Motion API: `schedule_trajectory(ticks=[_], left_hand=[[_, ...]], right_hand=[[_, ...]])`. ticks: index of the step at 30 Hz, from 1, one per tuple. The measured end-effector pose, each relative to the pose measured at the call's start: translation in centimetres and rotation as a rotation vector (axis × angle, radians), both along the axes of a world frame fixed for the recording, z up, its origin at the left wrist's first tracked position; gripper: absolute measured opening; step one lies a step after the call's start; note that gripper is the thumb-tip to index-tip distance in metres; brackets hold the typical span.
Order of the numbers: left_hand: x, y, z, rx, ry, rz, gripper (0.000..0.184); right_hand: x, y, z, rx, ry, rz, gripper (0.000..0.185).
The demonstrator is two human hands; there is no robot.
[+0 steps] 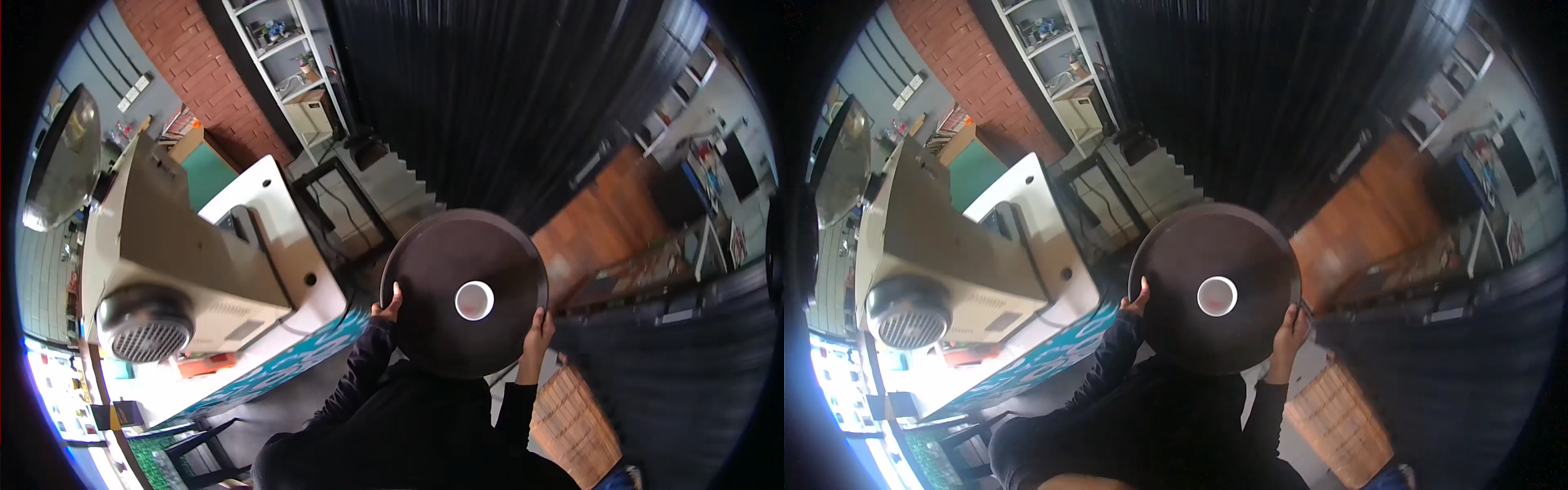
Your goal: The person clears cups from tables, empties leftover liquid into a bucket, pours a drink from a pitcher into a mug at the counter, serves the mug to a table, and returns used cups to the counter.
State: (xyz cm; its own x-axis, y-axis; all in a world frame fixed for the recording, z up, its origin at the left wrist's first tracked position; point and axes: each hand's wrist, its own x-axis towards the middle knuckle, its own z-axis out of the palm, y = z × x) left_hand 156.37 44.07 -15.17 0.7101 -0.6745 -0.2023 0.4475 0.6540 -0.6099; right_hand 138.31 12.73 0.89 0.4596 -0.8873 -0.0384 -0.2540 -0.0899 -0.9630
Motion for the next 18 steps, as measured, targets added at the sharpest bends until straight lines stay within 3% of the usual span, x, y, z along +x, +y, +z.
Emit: schedule_trajectory(ticks=[1, 2, 5, 7, 10, 12, 15, 18], left_hand=[[2.0, -1.2, 0.6, -0.62, 0.317, -0.071, 0.076], [3.6, -2.6, 0.9, -0.606, 0.44, -0.012, 0.063], [7.9, -6.5, 4.6, -0.959, 0.712, 0.246, 0.063], [10.8, -8.3, 6.4, -0.516, 0.473, 0.253, 0.071], [13.9, -10.4, 10.3, -0.686, 0.482, 0.419, 0.076], [16.2, -9.7, 5.9, -0.769, 0.447, 0.484, 0.076], [19.5, -10.9, 8.4, -0.634, 0.382, 0.54, 0.071], [24.2, -12.3, 7.8, 0.501, 0.139, 0.553, 0.046]], right_hand=[[3.0, -2.1, 0.6, -0.009, -0.006, 0.027, 0.032], [5.6, -3.8, 1.1, 0.058, -0.065, 0.075, 0.033], [14.2, -6.6, 4.4, 0.119, -0.095, 0.084, 0.036], [19.4, -8.8, 5.9, 0.112, -0.109, 0.275, 0.038], [27.1, -11.0, 5.5, 0.043, -0.001, 0.328, 0.034], [32.1, -12.8, 3.7, 0.014, -0.016, 0.448, 0.033], [39.2, -13.8, 2.7, -0.069, 0.01, 0.628, 0.035], [46.2, -12.3, 3.8, -0.018, 0.015, 0.656, 0.03]])
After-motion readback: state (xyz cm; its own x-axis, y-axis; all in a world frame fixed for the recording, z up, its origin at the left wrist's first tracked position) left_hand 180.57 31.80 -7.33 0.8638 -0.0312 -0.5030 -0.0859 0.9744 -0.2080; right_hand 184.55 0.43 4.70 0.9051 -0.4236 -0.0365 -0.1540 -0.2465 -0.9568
